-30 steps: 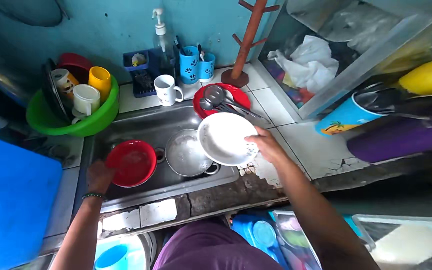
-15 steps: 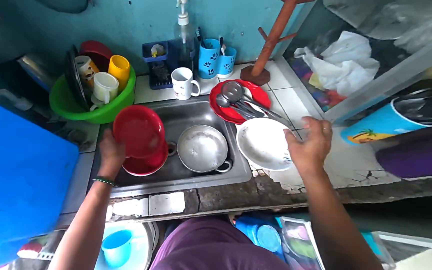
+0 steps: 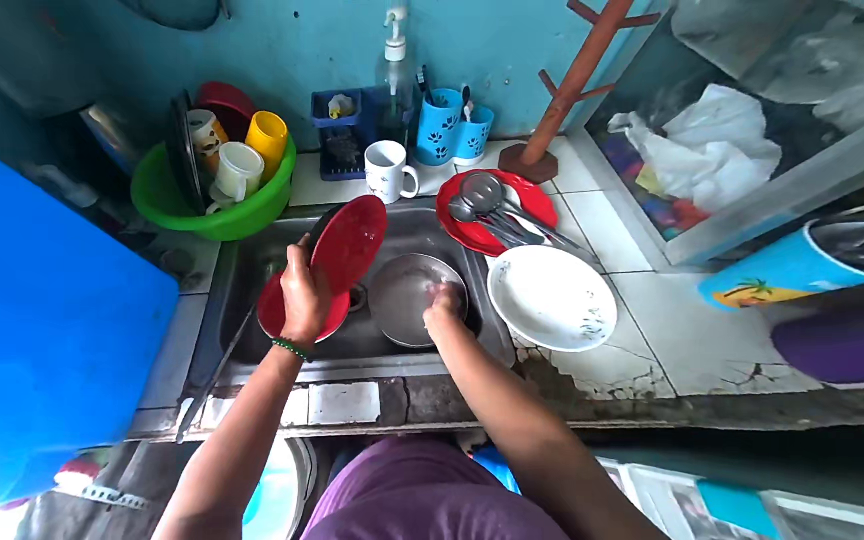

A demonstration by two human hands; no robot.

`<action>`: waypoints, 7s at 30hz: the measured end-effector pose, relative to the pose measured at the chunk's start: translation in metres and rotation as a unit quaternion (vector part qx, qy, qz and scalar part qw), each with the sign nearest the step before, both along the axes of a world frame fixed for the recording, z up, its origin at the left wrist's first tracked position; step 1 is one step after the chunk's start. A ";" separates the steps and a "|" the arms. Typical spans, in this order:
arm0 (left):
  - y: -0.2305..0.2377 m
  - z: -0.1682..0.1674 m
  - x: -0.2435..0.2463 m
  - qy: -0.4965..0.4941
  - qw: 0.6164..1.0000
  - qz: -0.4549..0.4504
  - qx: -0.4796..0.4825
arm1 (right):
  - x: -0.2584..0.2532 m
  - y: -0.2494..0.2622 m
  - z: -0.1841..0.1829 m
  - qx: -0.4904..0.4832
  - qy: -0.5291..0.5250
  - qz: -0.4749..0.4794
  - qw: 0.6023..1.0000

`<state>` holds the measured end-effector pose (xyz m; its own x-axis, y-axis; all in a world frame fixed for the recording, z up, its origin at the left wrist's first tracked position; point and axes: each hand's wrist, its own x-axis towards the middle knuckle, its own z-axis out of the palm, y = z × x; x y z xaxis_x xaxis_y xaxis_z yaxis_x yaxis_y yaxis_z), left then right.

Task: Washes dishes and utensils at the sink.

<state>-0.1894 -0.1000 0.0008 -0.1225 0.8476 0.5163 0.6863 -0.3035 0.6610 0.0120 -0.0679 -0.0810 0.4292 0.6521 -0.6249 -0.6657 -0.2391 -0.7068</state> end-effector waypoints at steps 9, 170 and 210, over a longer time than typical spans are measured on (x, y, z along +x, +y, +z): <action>0.018 -0.037 0.032 -0.442 0.853 0.018 -0.279 | -0.018 0.006 0.112 0.184 -0.140 0.569 0.789; 0.022 0.028 0.026 -0.222 0.935 -0.073 -0.268 | -0.023 -0.057 0.032 0.239 -0.461 0.424 0.742; 0.005 0.004 -0.043 0.056 0.971 -0.040 -0.230 | 0.078 -0.019 0.112 0.234 -0.740 0.401 0.487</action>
<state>-0.2324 -0.0952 0.0046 -0.0122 0.9961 0.0871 0.7477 -0.0487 0.6622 0.0900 -0.0870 0.0306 -0.3259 0.9034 0.2786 0.8297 0.4146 -0.3737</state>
